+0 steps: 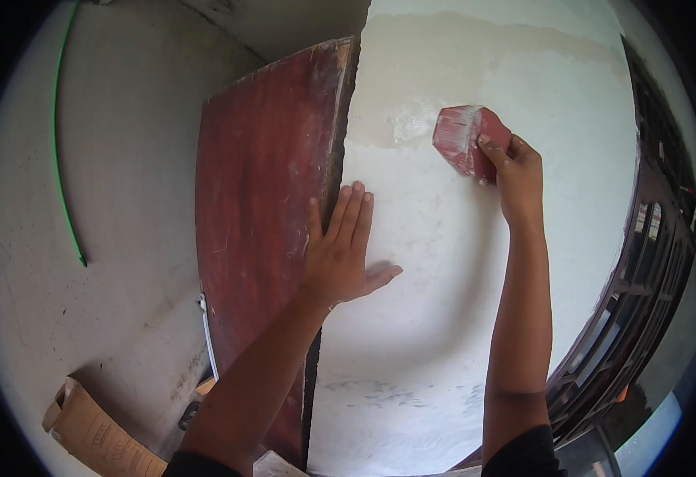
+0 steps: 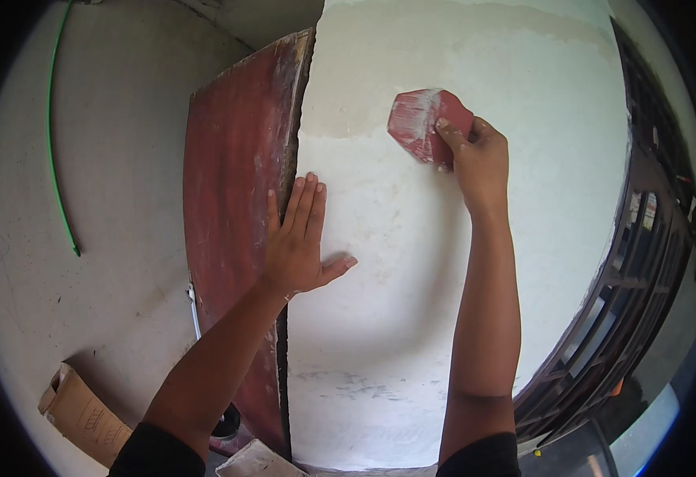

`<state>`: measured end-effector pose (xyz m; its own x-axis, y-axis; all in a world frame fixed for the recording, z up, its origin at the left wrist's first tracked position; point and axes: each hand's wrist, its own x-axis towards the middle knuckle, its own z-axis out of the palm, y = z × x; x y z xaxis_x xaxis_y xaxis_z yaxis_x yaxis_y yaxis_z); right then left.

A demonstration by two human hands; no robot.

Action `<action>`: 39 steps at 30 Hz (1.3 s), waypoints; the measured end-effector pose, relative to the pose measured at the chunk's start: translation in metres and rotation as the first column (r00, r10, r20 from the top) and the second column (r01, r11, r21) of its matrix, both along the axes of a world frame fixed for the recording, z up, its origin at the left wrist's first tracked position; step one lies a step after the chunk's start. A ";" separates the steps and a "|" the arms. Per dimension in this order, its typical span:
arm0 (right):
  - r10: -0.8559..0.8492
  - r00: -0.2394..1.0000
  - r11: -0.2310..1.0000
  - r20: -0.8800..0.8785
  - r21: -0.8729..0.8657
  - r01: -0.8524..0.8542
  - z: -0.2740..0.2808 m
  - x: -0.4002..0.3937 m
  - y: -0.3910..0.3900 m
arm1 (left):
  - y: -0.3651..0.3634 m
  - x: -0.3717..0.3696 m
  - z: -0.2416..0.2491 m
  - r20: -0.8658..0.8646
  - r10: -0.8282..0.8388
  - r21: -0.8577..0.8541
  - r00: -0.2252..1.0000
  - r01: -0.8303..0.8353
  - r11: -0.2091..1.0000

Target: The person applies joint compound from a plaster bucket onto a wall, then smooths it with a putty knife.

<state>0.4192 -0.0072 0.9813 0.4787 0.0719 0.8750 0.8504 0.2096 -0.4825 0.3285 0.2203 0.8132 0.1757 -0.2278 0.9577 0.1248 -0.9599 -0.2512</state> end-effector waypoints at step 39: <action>-0.072 -0.013 0.623 -0.997 -0.035 -0.781 -0.658 -0.199 -0.045 | -0.140 -0.320 -0.525 -0.132 -0.219 -0.984 0.967 -0.156 -0.092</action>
<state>0.2204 -0.0522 0.3234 0.4834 0.6919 -0.5363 -0.4760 -0.3064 -0.8244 0.0090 0.0799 0.2886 0.4000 0.9128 0.0826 0.2190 -0.1827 0.9585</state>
